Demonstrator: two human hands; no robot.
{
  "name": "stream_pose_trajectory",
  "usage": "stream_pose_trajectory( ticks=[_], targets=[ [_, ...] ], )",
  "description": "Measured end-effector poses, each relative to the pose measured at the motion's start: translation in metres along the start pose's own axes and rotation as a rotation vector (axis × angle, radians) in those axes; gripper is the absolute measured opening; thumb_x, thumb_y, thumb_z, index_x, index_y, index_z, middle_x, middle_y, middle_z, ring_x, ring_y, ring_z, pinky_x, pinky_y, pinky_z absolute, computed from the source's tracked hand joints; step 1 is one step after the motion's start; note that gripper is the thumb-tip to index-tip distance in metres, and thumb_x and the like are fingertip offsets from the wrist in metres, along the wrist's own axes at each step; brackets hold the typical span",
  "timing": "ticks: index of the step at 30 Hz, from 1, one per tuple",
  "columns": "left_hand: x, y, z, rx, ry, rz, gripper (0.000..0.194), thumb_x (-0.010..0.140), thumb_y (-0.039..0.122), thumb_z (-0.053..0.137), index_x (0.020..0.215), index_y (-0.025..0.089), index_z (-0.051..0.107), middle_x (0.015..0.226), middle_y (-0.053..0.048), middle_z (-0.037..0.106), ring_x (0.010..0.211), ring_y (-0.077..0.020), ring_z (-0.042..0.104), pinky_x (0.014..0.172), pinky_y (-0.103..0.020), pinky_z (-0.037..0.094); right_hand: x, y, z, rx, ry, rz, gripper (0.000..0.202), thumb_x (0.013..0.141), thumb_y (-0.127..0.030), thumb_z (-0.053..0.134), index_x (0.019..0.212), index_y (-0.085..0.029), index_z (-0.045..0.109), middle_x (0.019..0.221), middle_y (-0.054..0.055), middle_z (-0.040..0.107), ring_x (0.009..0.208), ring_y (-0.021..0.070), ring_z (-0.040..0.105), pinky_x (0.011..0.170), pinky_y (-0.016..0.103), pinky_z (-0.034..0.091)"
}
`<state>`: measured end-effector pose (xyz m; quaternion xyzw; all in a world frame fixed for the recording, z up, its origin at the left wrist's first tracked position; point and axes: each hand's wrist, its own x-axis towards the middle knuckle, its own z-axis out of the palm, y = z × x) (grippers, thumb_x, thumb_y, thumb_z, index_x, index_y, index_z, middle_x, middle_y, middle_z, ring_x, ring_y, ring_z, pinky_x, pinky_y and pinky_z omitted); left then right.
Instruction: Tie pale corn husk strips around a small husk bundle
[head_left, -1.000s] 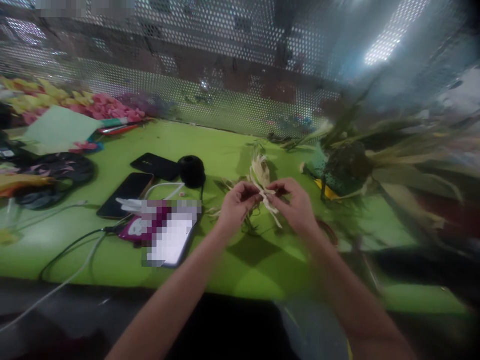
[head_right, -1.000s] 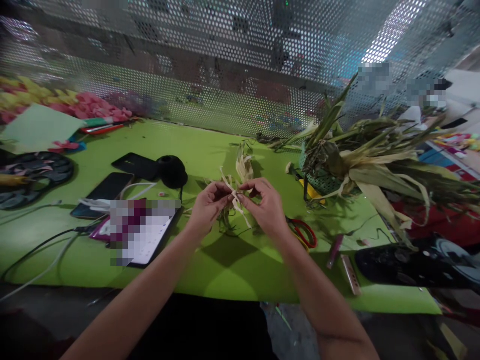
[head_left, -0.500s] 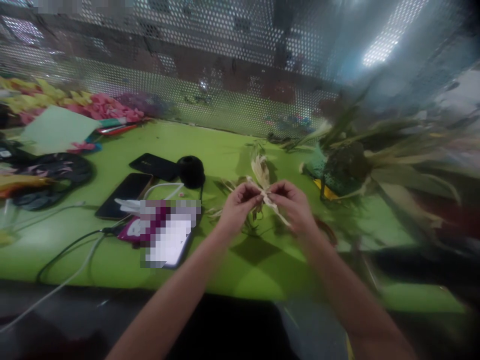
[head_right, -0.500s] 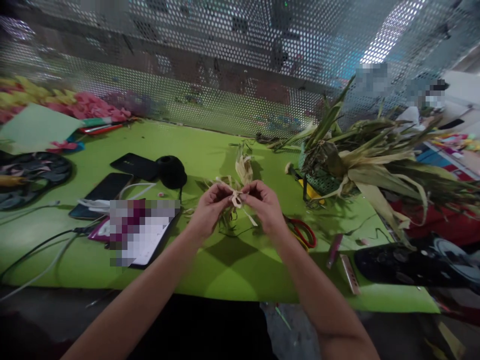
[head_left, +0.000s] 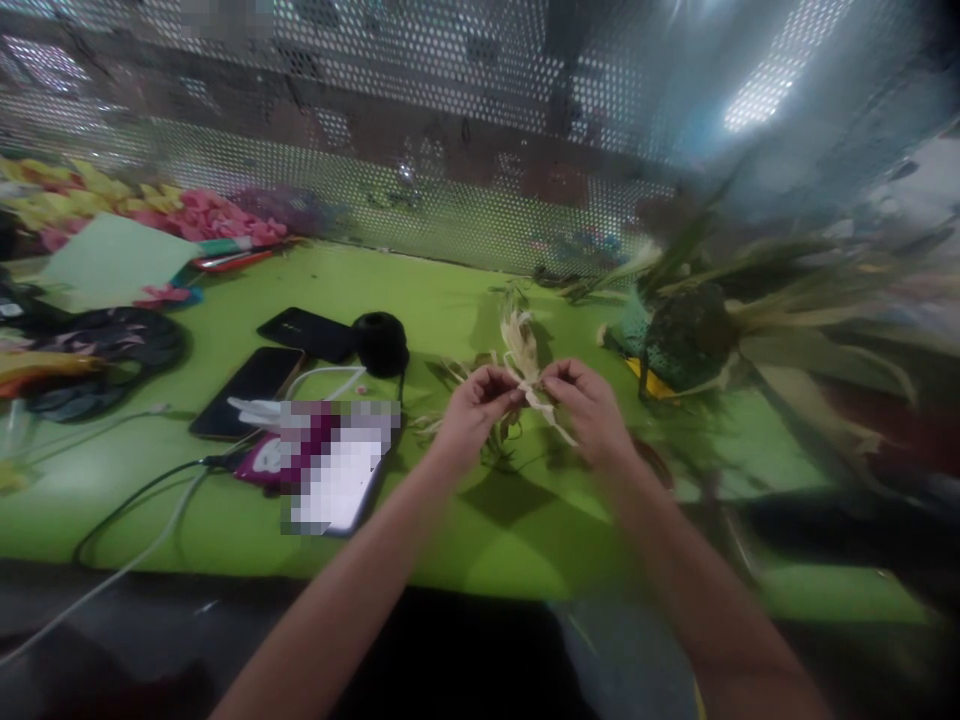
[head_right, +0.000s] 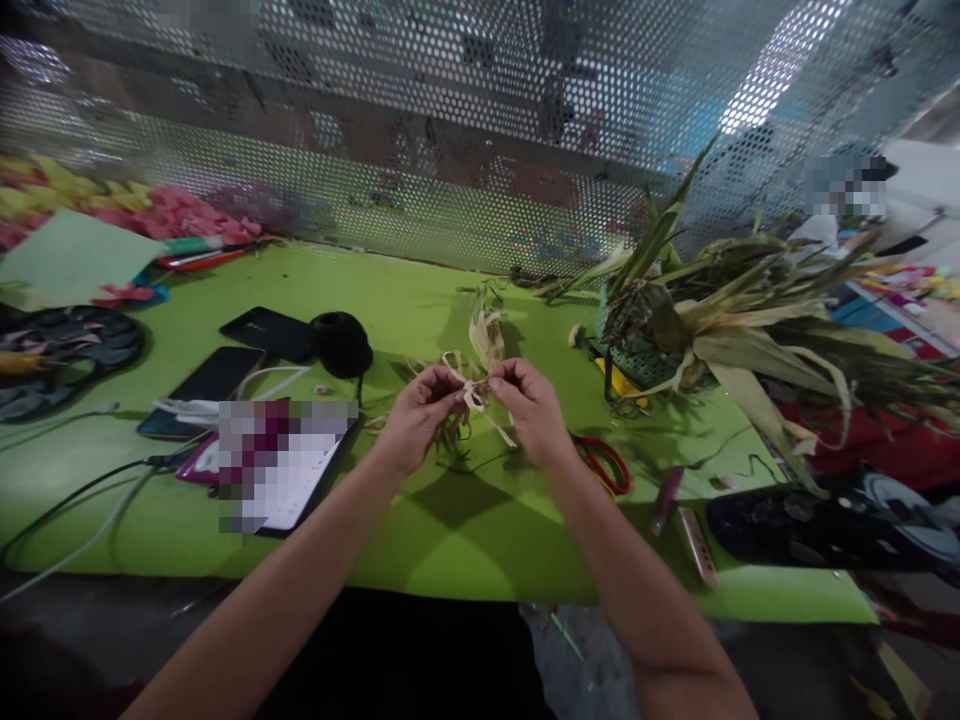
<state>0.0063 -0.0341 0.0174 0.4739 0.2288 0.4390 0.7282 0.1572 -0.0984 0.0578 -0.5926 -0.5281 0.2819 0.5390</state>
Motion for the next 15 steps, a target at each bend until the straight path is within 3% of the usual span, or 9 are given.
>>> stream_pose_trajectory(
  ticks=[2, 4, 7, 9, 12, 15],
  targets=[
    [0.001, -0.001, -0.003, 0.007, -0.002, -0.006, 0.019, 0.075, 0.024, 0.078, 0.087, 0.018, 0.064, 0.082, 0.001, 0.065, 0.072, -0.0075, 0.059, 0.068, -0.021, 0.048, 0.0, -0.002, -0.001, 0.002, -0.022, -0.02, 0.009, 0.085, -0.029, 0.061, 0.089, -0.021, 0.062, 0.082, 0.0, 0.063, 0.072, 0.0144, 0.056, 0.066, 0.028, 0.045],
    [0.001, -0.001, -0.005, 0.043, -0.012, -0.022, 0.021, 0.074, 0.024, 0.079, 0.088, 0.018, 0.065, 0.083, 0.001, 0.066, 0.073, -0.0075, 0.06, 0.068, -0.021, 0.047, -0.001, -0.006, -0.004, -0.15, -0.034, -0.105, 0.012, 0.084, -0.028, 0.067, 0.093, -0.021, 0.066, 0.088, 0.002, 0.065, 0.074, 0.0154, 0.056, 0.066, 0.029, 0.045],
    [0.001, -0.001, -0.005, 0.109, -0.019, -0.028, 0.023, 0.073, 0.026, 0.08, 0.089, 0.017, 0.065, 0.082, 0.001, 0.066, 0.072, -0.0077, 0.059, 0.066, -0.02, 0.046, -0.002, -0.008, -0.006, -0.359, -0.034, -0.235, 0.006, 0.083, -0.027, 0.07, 0.086, -0.022, 0.069, 0.086, 0.004, 0.066, 0.079, 0.0182, 0.058, 0.068, 0.031, 0.045],
    [0.001, 0.0, -0.004, 0.107, -0.027, -0.027, 0.022, 0.074, 0.025, 0.079, 0.088, 0.017, 0.065, 0.081, 0.0, 0.066, 0.071, -0.0079, 0.059, 0.065, -0.021, 0.046, -0.002, -0.006, -0.006, -0.368, 0.007, -0.24, 0.008, 0.085, -0.028, 0.068, 0.081, -0.021, 0.068, 0.084, 0.004, 0.065, 0.082, 0.019, 0.058, 0.071, 0.032, 0.046],
    [0.0, 0.0, -0.002, 0.046, -0.023, -0.027, 0.018, 0.075, 0.024, 0.078, 0.087, 0.018, 0.065, 0.082, 0.001, 0.066, 0.073, -0.0082, 0.06, 0.067, -0.021, 0.048, -0.002, -0.002, -0.001, -0.126, 0.06, -0.101, 0.008, 0.086, -0.03, 0.066, 0.084, -0.022, 0.064, 0.085, 0.003, 0.063, 0.08, 0.0176, 0.058, 0.072, 0.031, 0.047],
    [0.0, -0.001, -0.002, -0.016, 0.005, -0.027, 0.016, 0.074, 0.021, 0.078, 0.085, 0.018, 0.066, 0.081, 0.001, 0.065, 0.073, -0.0078, 0.059, 0.067, -0.02, 0.048, 0.0, -0.001, 0.004, 0.276, -0.021, 0.069, 0.012, 0.084, -0.033, 0.067, 0.083, -0.023, 0.061, 0.085, 0.001, 0.062, 0.075, 0.0157, 0.057, 0.071, 0.03, 0.048]
  ],
)
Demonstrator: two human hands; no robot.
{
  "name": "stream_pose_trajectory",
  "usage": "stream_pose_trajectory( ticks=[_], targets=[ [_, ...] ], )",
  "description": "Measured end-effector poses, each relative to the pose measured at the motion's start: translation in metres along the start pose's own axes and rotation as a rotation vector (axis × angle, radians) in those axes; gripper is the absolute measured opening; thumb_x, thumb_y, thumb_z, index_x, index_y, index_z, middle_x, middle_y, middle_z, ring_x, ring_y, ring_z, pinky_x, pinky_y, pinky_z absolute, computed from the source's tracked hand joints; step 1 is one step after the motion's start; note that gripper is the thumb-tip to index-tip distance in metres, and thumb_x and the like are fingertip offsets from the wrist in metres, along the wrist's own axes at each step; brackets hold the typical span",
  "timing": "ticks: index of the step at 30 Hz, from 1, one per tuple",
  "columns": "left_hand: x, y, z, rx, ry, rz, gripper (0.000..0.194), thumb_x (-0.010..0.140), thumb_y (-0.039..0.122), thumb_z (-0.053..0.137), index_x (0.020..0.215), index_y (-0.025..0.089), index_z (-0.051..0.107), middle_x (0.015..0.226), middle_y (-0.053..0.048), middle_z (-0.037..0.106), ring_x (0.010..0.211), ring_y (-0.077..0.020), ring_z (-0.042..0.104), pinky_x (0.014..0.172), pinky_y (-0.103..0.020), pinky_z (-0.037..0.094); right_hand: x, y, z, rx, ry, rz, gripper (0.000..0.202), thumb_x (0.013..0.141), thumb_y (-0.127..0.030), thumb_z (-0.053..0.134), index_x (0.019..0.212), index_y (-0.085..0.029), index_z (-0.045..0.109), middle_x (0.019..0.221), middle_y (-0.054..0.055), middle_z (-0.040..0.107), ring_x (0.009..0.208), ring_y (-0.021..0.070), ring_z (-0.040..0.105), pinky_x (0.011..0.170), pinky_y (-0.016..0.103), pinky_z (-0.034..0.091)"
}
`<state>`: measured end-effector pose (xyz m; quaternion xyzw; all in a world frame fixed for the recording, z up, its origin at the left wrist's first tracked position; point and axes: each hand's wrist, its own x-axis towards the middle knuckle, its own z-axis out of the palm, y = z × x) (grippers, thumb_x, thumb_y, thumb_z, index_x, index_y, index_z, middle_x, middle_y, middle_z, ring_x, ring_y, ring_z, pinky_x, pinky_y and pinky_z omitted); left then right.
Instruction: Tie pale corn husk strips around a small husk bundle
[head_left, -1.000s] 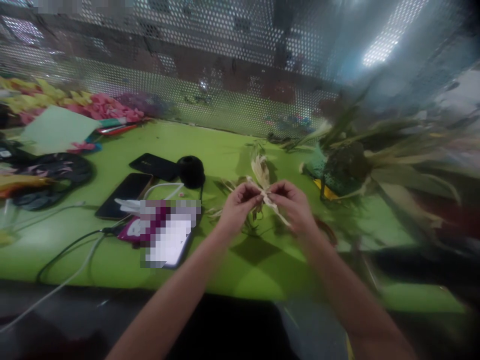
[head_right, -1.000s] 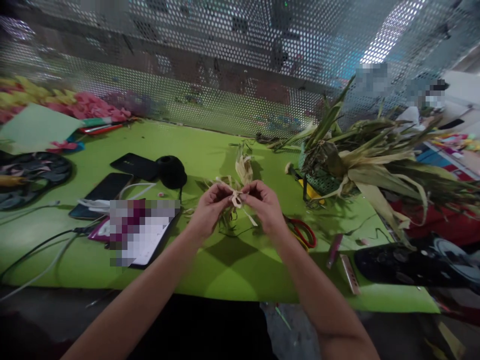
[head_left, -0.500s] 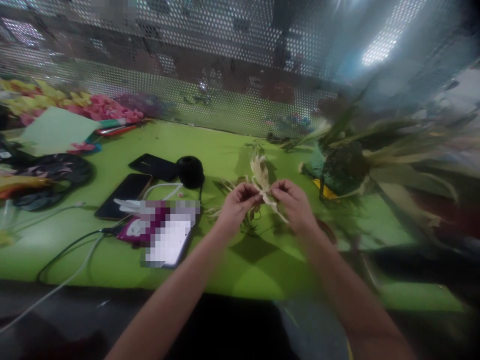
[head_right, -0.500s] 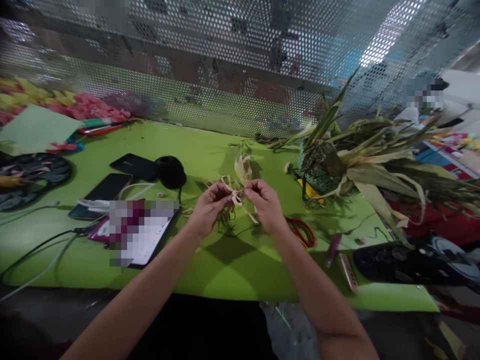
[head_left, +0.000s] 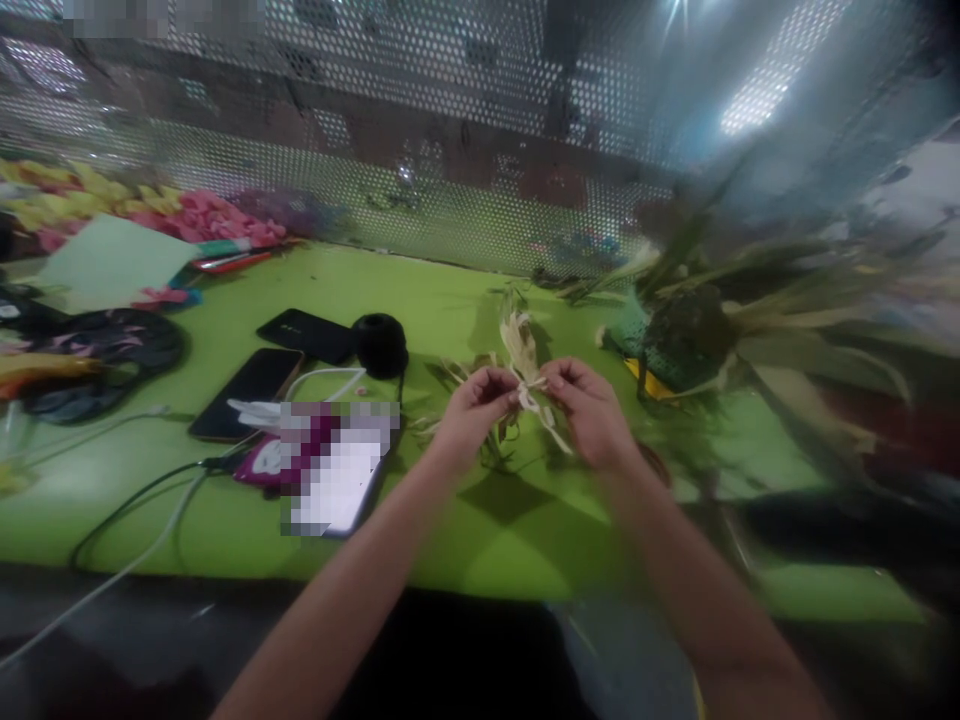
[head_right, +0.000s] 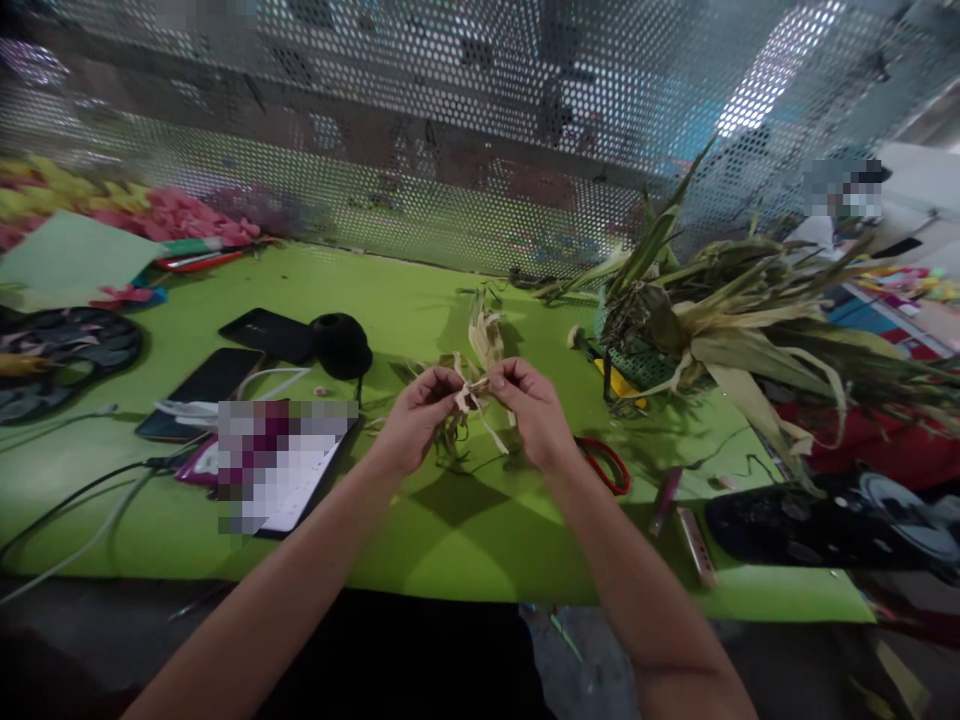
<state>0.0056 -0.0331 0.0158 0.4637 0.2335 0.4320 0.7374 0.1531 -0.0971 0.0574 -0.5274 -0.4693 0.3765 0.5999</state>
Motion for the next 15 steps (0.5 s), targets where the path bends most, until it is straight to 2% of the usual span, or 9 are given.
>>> stream_pose_trajectory(
  ticks=[2, 5, 8, 10, 15],
  targets=[
    [0.0, -0.001, -0.001, -0.039, 0.0, -0.016, 0.016, 0.075, 0.021, 0.078, 0.085, 0.018, 0.067, 0.083, 0.0, 0.066, 0.073, -0.008, 0.06, 0.067, -0.021, 0.048, 0.001, -0.002, 0.0, 0.154, -0.106, 0.062, 0.017, 0.082, -0.035, 0.069, 0.079, -0.022, 0.059, 0.093, 0.003, 0.062, 0.078, 0.0156, 0.057, 0.074, 0.031, 0.049],
    [-0.001, -0.001, -0.001, -0.087, -0.033, -0.055, 0.016, 0.075, 0.022, 0.078, 0.086, 0.018, 0.067, 0.084, -0.001, 0.067, 0.074, -0.0088, 0.06, 0.069, -0.022, 0.047, 0.002, -0.006, -0.006, 0.088, -0.249, 0.055, 0.022, 0.079, -0.038, 0.071, 0.071, -0.021, 0.06, 0.105, 0.005, 0.06, 0.089, 0.0187, 0.058, 0.083, 0.035, 0.049],
    [-0.002, -0.001, 0.0, -0.101, -0.093, -0.083, 0.019, 0.073, 0.023, 0.08, 0.086, 0.017, 0.067, 0.083, -0.001, 0.066, 0.071, -0.0085, 0.059, 0.066, -0.021, 0.045, 0.002, -0.011, -0.015, -0.12, -0.268, -0.032, 0.028, 0.079, -0.042, 0.072, 0.066, -0.021, 0.061, 0.105, 0.006, 0.056, 0.101, 0.0221, 0.056, 0.091, 0.038, 0.048],
    [-0.004, -0.001, 0.001, -0.104, -0.123, -0.08, 0.02, 0.073, 0.023, 0.081, 0.085, 0.017, 0.067, 0.083, 0.0, 0.065, 0.071, -0.008, 0.057, 0.064, -0.021, 0.044, 0.001, -0.012, -0.019, -0.175, -0.275, -0.054, 0.03, 0.078, -0.045, 0.074, 0.065, -0.021, 0.062, 0.105, 0.005, 0.054, 0.102, 0.0223, 0.055, 0.091, 0.039, 0.047],
    [-0.005, -0.005, 0.004, -0.105, -0.144, -0.07, 0.019, 0.074, 0.024, 0.08, 0.086, 0.017, 0.068, 0.084, -0.001, 0.065, 0.073, -0.0087, 0.058, 0.065, -0.021, 0.044, -0.001, -0.015, -0.011, 0.009, -0.273, 0.02, 0.045, 0.069, -0.057, 0.077, 0.059, -0.02, 0.052, 0.1, 0.007, 0.054, 0.087, 0.0211, 0.056, 0.08, 0.039, 0.051]
  ],
)
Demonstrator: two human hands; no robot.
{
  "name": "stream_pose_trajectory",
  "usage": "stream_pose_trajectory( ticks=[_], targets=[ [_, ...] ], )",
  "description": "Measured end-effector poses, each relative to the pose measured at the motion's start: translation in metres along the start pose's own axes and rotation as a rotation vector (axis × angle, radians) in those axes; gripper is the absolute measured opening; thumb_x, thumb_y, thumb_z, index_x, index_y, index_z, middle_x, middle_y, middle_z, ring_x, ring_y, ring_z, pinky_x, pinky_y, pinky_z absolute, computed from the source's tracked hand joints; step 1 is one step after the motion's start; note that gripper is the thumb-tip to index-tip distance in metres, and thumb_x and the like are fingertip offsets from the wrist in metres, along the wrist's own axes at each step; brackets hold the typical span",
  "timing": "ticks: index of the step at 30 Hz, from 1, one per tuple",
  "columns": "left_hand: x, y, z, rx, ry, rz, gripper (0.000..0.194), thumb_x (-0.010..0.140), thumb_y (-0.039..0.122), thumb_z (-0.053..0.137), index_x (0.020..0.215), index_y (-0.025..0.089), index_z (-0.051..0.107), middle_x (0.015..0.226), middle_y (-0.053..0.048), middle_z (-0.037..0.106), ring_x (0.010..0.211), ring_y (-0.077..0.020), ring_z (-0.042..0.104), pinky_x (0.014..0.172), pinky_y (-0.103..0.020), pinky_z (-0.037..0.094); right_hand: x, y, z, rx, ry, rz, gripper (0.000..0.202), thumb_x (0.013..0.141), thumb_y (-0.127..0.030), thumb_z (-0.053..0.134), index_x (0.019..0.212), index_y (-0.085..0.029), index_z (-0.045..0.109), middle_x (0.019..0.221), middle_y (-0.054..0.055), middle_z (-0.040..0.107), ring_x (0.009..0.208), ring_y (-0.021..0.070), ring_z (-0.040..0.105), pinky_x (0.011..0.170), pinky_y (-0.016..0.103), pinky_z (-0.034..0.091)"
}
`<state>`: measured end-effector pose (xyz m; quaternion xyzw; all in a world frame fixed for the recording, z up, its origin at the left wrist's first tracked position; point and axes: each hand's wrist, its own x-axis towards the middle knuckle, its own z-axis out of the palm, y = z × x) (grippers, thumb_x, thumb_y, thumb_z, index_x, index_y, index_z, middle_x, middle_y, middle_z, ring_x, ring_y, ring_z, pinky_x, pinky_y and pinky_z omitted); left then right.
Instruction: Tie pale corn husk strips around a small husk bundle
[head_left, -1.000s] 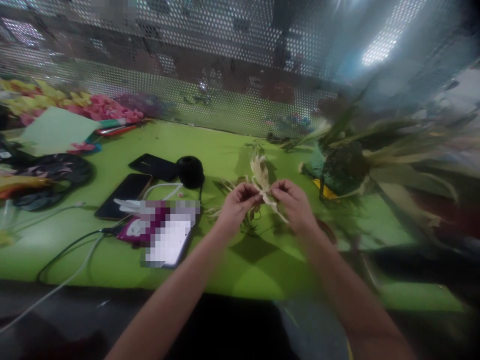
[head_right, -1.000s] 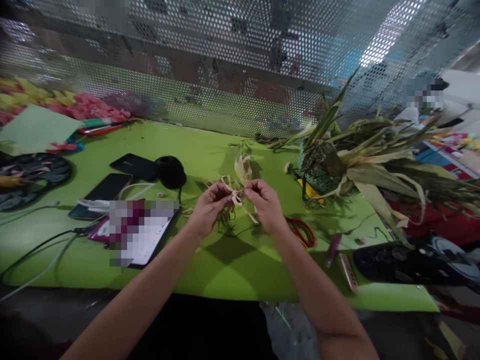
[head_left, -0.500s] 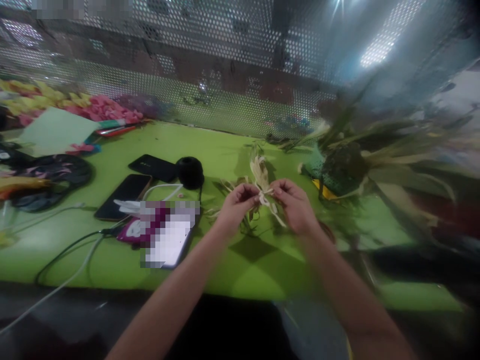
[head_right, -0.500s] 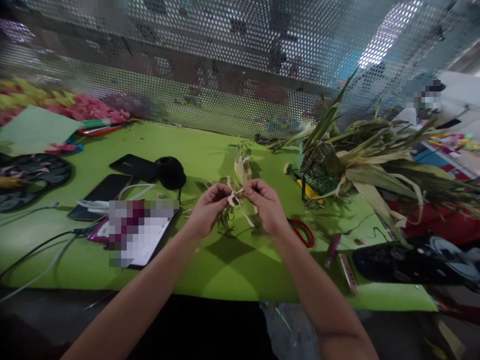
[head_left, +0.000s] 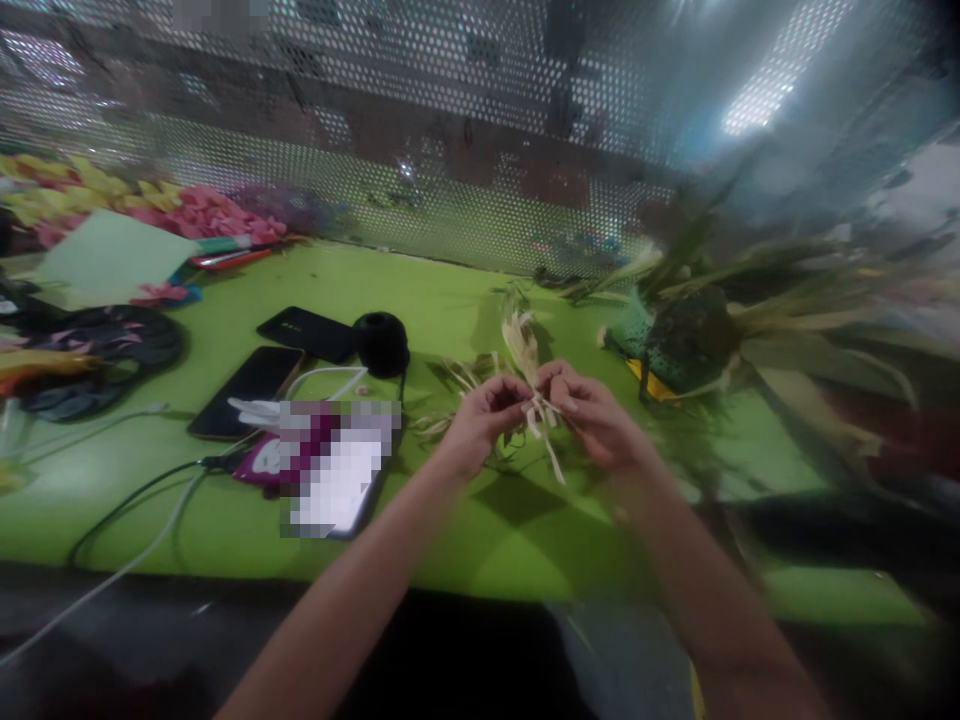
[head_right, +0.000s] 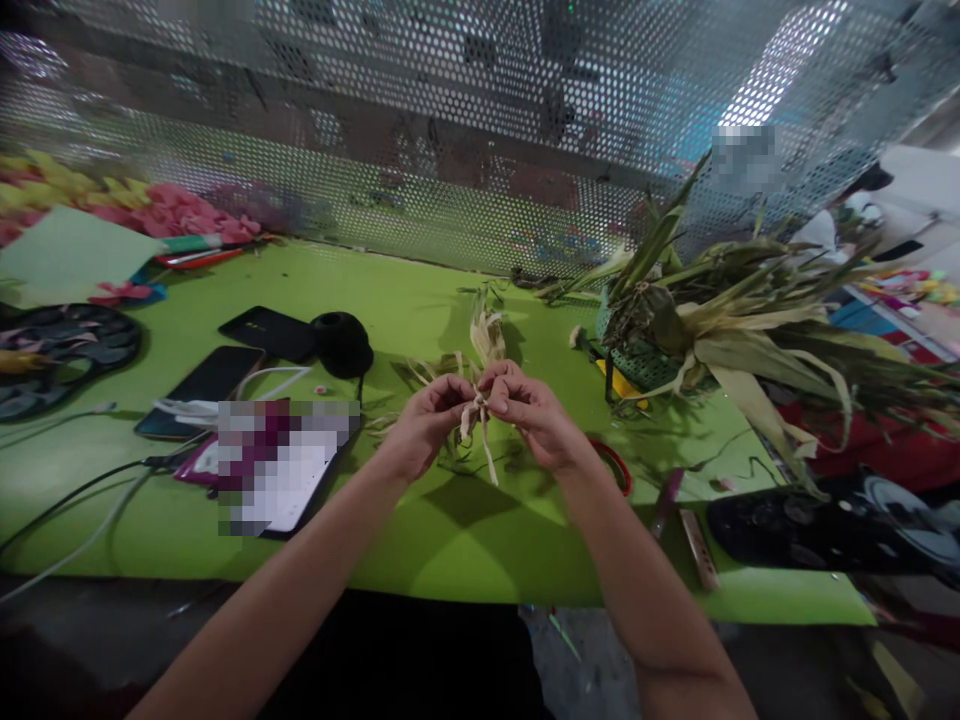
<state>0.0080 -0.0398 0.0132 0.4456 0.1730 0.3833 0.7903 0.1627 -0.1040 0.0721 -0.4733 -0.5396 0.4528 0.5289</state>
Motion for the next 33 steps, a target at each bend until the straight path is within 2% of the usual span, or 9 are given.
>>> stream_pose_trajectory(
  ticks=[3, 7, 10, 13, 18, 22, 27, 30, 33],
  targets=[
    [0.001, 0.001, -0.002, -0.021, 0.007, 0.002, 0.019, 0.073, 0.024, 0.081, 0.086, 0.017, 0.068, 0.083, -0.001, 0.066, 0.072, -0.0093, 0.059, 0.065, -0.022, 0.045, -0.002, -0.004, 0.001, 0.085, 0.004, 0.005, 0.054, 0.067, -0.067, 0.072, 0.055, -0.022, 0.044, 0.094, 0.009, 0.057, 0.082, 0.0229, 0.056, 0.077, 0.044, 0.052],
    [0.004, 0.007, -0.01, -0.054, 0.055, 0.039, 0.019, 0.074, 0.025, 0.081, 0.086, 0.018, 0.068, 0.083, -0.001, 0.067, 0.075, -0.0097, 0.061, 0.071, -0.024, 0.048, -0.005, -0.01, -0.009, 0.074, 0.07, -0.124, 0.062, 0.067, -0.073, 0.067, 0.047, -0.022, 0.037, 0.083, 0.008, 0.057, 0.087, 0.0261, 0.057, 0.083, 0.049, 0.05],
    [0.005, 0.009, -0.012, -0.045, 0.041, 0.037, 0.018, 0.075, 0.024, 0.08, 0.087, 0.018, 0.068, 0.084, -0.001, 0.067, 0.076, -0.0102, 0.063, 0.073, -0.024, 0.049, -0.004, -0.009, -0.013, 0.048, 0.163, -0.152, 0.045, 0.072, -0.06, 0.073, 0.055, -0.023, 0.053, 0.076, 0.004, 0.057, 0.081, 0.0223, 0.057, 0.077, 0.04, 0.049],
    [0.004, 0.007, -0.009, 0.002, -0.002, -0.024, 0.018, 0.075, 0.025, 0.079, 0.086, 0.018, 0.067, 0.084, -0.001, 0.068, 0.075, -0.0107, 0.063, 0.073, -0.026, 0.051, 0.0, -0.002, -0.009, -0.011, 0.266, -0.067, 0.019, 0.078, -0.044, 0.075, 0.083, -0.026, 0.069, 0.078, 0.0, 0.063, 0.071, 0.0166, 0.057, 0.066, 0.032, 0.047],
    [0.002, 0.006, -0.009, 0.06, -0.041, -0.024, 0.015, 0.077, 0.024, 0.078, 0.088, 0.018, 0.068, 0.083, -0.001, 0.066, 0.072, -0.0083, 0.06, 0.067, -0.021, 0.048, 0.003, 0.003, -0.004, -0.35, 0.159, -0.145, 0.014, 0.076, -0.034, 0.079, 0.085, -0.024, 0.076, 0.081, 0.002, 0.071, 0.074, 0.0173, 0.063, 0.068, 0.031, 0.049],
    [0.001, 0.009, -0.011, 0.073, -0.072, -0.021, 0.013, 0.08, 0.024, 0.075, 0.088, 0.018, 0.067, 0.08, -0.001, 0.062, 0.067, -0.0071, 0.054, 0.058, -0.019, 0.042, -0.001, -0.002, -0.005, -0.592, 0.154, -0.279, 0.007, 0.08, -0.031, 0.077, 0.082, -0.025, 0.075, 0.08, 0.002, 0.07, 0.071, 0.0165, 0.06, 0.065, 0.03, 0.048],
    [0.0, 0.011, -0.008, 0.098, -0.07, -0.026, 0.015, 0.077, 0.022, 0.078, 0.086, 0.017, 0.067, 0.079, 0.0, 0.061, 0.069, -0.007, 0.054, 0.06, -0.019, 0.041, -0.004, -0.009, -0.008, -0.762, 0.075, -0.347, 0.002, 0.084, -0.024, 0.071, 0.083, -0.023, 0.072, 0.08, 0.002, 0.068, 0.072, 0.0159, 0.059, 0.065, 0.029, 0.045],
    [0.0, 0.013, -0.007, 0.081, -0.082, -0.036, 0.015, 0.077, 0.021, 0.078, 0.086, 0.017, 0.067, 0.08, 0.0, 0.062, 0.07, -0.0071, 0.055, 0.062, -0.019, 0.042, -0.003, -0.009, -0.005, -0.744, 0.08, -0.31, 0.004, 0.081, -0.018, 0.068, 0.079, -0.022, 0.068, 0.078, 0.001, 0.065, 0.068, 0.0142, 0.056, 0.061, 0.027, 0.044],
    [0.0, 0.013, -0.007, 0.02, -0.103, -0.038, 0.017, 0.076, 0.022, 0.078, 0.087, 0.017, 0.067, 0.083, 0.0, 0.063, 0.071, -0.007, 0.056, 0.063, -0.019, 0.044, -0.001, -0.004, 0.001, -0.472, 0.122, -0.163, 0.004, 0.078, -0.019, 0.068, 0.077, -0.021, 0.065, 0.073, -0.001, 0.062, 0.066, 0.0127, 0.056, 0.06, 0.026, 0.044]
  ],
)
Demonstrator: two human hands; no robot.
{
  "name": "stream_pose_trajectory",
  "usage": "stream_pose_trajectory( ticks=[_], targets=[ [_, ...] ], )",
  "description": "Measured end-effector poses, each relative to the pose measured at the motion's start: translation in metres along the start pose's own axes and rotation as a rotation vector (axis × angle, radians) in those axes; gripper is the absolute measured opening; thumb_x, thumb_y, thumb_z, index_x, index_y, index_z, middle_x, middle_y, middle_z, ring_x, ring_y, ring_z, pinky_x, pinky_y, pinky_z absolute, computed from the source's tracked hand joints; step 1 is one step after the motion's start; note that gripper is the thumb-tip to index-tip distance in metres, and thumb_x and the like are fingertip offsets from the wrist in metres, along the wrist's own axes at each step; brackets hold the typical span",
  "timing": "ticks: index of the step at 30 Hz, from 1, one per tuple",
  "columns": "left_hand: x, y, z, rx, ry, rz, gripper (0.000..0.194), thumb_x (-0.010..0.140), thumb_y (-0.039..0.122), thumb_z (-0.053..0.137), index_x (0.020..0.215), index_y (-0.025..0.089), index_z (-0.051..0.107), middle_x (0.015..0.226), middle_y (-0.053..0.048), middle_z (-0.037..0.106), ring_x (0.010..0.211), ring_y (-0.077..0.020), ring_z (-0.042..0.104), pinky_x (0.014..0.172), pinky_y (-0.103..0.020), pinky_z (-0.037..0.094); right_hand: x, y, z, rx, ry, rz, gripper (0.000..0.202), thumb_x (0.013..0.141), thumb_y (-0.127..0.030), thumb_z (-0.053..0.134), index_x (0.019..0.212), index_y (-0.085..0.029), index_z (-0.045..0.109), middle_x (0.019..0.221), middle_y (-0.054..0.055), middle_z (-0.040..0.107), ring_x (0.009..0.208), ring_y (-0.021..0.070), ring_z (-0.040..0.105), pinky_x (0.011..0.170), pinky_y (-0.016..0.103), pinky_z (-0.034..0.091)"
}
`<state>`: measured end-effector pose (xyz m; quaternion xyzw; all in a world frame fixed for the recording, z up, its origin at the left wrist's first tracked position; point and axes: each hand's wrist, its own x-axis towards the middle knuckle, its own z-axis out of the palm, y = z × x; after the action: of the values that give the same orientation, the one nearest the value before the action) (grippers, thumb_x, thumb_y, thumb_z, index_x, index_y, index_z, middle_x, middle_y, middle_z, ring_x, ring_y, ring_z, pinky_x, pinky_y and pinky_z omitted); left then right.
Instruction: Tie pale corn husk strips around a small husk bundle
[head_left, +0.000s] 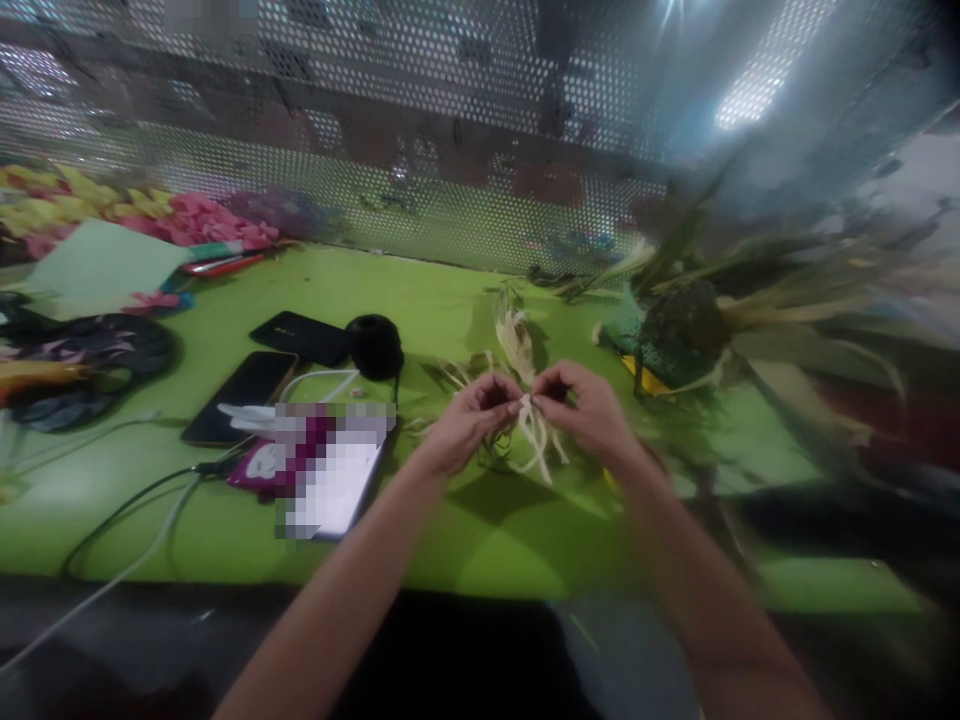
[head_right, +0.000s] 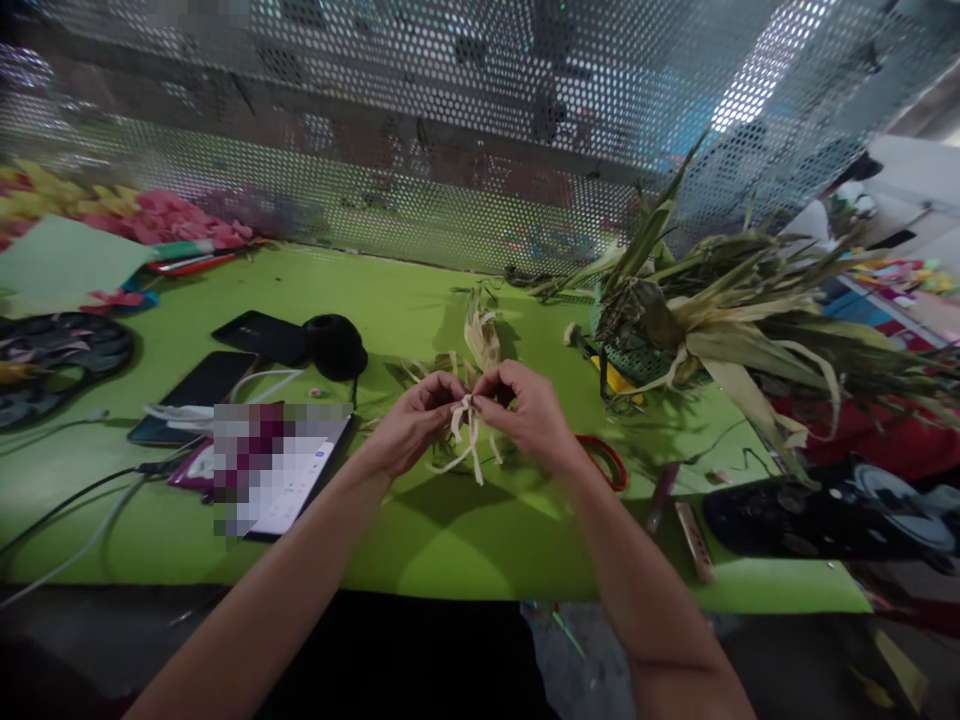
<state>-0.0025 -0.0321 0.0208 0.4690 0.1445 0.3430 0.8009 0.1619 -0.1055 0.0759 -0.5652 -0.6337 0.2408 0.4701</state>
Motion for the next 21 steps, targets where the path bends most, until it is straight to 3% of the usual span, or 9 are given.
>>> stream_pose_trajectory(
  ticks=[4, 7, 10, 14, 16, 19, 21],
  targets=[
    [-0.001, 0.0, 0.0, -0.005, 0.031, 0.023, 0.018, 0.076, 0.023, 0.079, 0.087, 0.018, 0.066, 0.084, 0.0, 0.065, 0.072, -0.0075, 0.058, 0.063, -0.019, 0.046, 0.002, 0.006, 0.014, 0.506, -0.028, 0.311, 0.014, 0.073, -0.026, 0.074, 0.074, -0.019, 0.062, 0.07, -0.001, 0.063, 0.063, 0.0132, 0.059, 0.06, 0.027, 0.047],
    [-0.001, -0.001, -0.001, -0.002, 0.043, 0.038, 0.016, 0.077, 0.023, 0.078, 0.088, 0.018, 0.066, 0.086, 0.0, 0.066, 0.071, -0.0073, 0.058, 0.061, -0.018, 0.045, 0.003, 0.01, 0.019, 0.682, -0.034, 0.427, 0.021, 0.068, -0.03, 0.079, 0.072, -0.018, 0.062, 0.069, -0.001, 0.065, 0.061, 0.0129, 0.06, 0.061, 0.027, 0.048],
    [-0.001, 0.0, -0.002, -0.009, 0.041, 0.023, 0.014, 0.079, 0.021, 0.076, 0.089, 0.018, 0.066, 0.087, -0.001, 0.066, 0.073, -0.0081, 0.06, 0.063, -0.019, 0.046, 0.003, 0.01, 0.015, 0.555, -0.004, 0.328, 0.019, 0.07, -0.03, 0.08, 0.076, -0.019, 0.066, 0.073, 0.0, 0.066, 0.065, 0.0132, 0.061, 0.065, 0.028, 0.049],
    [0.0, -0.001, -0.003, 0.034, 0.038, 0.004, 0.016, 0.079, 0.021, 0.076, 0.09, 0.016, 0.066, 0.084, -0.001, 0.065, 0.07, -0.0072, 0.058, 0.06, -0.018, 0.042, 0.001, 0.005, 0.001, 0.07, 0.052, -0.019, 0.01, 0.076, -0.021, 0.075, 0.085, -0.021, 0.072, 0.082, 0.001, 0.068, 0.074, 0.0141, 0.06, 0.067, 0.028, 0.047],
    [0.0, -0.001, -0.003, 0.078, 0.041, -0.002, 0.017, 0.08, 0.024, 0.076, 0.091, 0.016, 0.065, 0.081, 0.0, 0.064, 0.065, -0.0054, 0.054, 0.056, -0.017, 0.038, 0.0, 0.003, -0.003, -0.082, 0.034, -0.101, 0.006, 0.078, -0.017, 0.071, 0.082, -0.021, 0.071, 0.08, 0.001, 0.067, 0.072, 0.0136, 0.058, 0.064, 0.027, 0.045],
    [0.0, -0.002, -0.001, 0.112, 0.042, 0.0, 0.017, 0.08, 0.026, 0.076, 0.091, 0.017, 0.065, 0.078, 0.001, 0.063, 0.061, -0.0045, 0.051, 0.053, -0.018, 0.034, 0.0, 0.003, 0.001, -0.05, 0.047, -0.009, 0.006, 0.076, -0.015, 0.068, 0.079, -0.02, 0.068, 0.077, 0.0, 0.065, 0.068, 0.0129, 0.056, 0.061, 0.026, 0.043],
    [0.0, -0.003, 0.0, 0.089, 0.037, 0.011, 0.018, 0.079, 0.026, 0.076, 0.09, 0.017, 0.065, 0.079, 0.001, 0.063, 0.062, -0.005, 0.052, 0.053, -0.018, 0.034, 0.001, 0.005, 0.007, 0.171, 0.065, 0.134, 0.006, 0.075, -0.019, 0.069, 0.078, -0.02, 0.065, 0.073, -0.001, 0.063, 0.065, 0.0124, 0.055, 0.06, 0.026, 0.043]
  ],
)
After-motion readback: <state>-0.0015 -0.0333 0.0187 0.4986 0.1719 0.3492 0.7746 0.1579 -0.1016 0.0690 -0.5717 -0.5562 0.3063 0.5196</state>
